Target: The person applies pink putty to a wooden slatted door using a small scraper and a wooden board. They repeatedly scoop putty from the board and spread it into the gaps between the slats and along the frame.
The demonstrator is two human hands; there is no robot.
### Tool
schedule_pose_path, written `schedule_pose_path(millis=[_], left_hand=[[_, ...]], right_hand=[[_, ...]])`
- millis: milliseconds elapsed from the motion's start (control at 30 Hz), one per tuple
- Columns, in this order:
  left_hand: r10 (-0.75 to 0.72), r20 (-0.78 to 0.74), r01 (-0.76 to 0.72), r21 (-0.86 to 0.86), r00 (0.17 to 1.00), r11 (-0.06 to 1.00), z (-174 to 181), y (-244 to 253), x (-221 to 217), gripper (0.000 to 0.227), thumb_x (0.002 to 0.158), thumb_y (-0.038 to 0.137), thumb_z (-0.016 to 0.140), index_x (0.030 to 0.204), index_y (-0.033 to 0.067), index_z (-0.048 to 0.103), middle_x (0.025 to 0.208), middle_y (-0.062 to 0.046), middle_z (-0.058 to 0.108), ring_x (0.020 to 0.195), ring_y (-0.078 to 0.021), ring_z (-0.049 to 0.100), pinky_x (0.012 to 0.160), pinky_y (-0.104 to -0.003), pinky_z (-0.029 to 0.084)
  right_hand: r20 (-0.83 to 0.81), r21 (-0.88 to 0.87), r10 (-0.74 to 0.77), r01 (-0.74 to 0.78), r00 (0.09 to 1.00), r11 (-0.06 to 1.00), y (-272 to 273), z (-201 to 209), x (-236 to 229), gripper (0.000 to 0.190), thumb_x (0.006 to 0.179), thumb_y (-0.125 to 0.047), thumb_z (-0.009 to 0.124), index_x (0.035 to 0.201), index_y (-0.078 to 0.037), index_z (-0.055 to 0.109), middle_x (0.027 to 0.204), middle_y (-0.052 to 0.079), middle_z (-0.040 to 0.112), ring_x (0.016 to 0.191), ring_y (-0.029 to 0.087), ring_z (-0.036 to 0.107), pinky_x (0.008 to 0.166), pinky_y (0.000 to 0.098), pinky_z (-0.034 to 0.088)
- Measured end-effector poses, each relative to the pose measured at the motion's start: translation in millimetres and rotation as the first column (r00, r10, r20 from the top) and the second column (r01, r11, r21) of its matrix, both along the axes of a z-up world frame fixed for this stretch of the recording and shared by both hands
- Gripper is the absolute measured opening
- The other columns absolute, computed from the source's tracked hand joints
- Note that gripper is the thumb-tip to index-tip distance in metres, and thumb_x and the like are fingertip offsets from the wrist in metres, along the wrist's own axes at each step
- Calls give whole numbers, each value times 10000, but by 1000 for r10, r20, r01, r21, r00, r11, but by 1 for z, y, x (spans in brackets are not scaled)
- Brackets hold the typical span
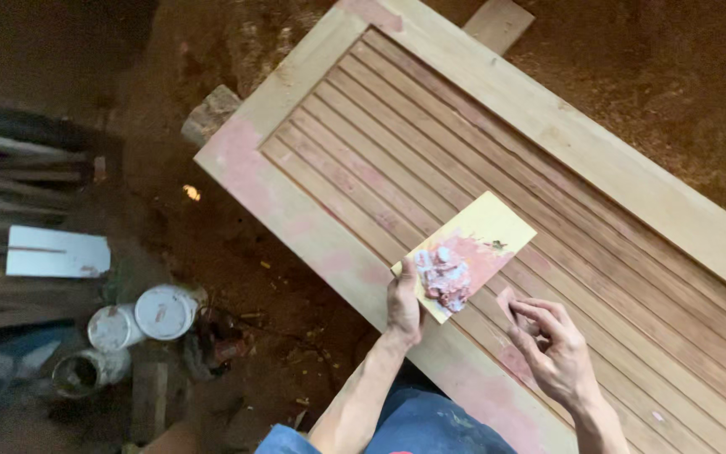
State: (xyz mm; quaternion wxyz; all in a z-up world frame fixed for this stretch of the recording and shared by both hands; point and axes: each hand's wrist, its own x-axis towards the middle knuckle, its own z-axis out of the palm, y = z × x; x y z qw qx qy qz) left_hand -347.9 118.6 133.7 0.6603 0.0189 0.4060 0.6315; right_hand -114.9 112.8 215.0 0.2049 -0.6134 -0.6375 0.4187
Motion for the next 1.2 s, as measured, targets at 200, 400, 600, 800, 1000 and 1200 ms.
schedule_pose_path(millis=[200,400,600,800,1000,1200], left_hand=[[-3,-29,6,120,1000,993,39,-31,12,553,998,405,662,1333,-28,587,1165,-103,700,995,-181,699,857,-333,584],[151,-57,-143,132,987,981,24,-73,31,625,1089,520,573,1305,-66,616,1014,-92,687,822,-146,654,724,-294,551],[273,-22,-271,71,962,960,17,-126,46,675,1068,554,435,1356,-39,580,1163,-95,698,998,-177,674,878,-326,547],[483,83,-489,79,872,869,20,-178,34,708,1039,560,394,1426,-20,514,1382,-138,620,1265,-275,611,1095,-431,483],[618,97,-625,54,780,779,1,-179,-52,753,1003,588,412,1459,-7,479,1431,-149,586,1316,-299,574,1113,-451,464],[660,42,-662,64,750,747,-16,-153,-193,785,993,591,448,1484,-21,448,1469,-157,548,1349,-320,544,1126,-475,451]], right_hand=[[83,116,237,-246,968,962,-10,39,13,370,845,-140,736,1215,-138,727,1279,62,642,942,169,692,645,303,575],[79,126,313,-321,946,939,-29,44,23,347,860,-133,748,1205,-103,732,1260,59,658,909,167,679,653,296,557],[-284,-128,113,-155,952,980,-42,0,57,400,942,-112,658,1329,-8,652,1189,87,625,758,173,678,635,296,562],[-270,-344,-8,-88,963,935,-16,-38,52,414,1005,-140,627,1406,-37,626,1106,186,685,857,173,702,682,334,592],[-114,-12,376,-380,919,925,57,-61,-74,394,961,-143,646,1353,-93,656,1242,116,613,922,204,675,702,322,601],[146,378,637,-637,757,672,175,-105,-297,270,982,-117,682,1248,-106,723,1261,177,679,1070,316,686,868,390,582]])
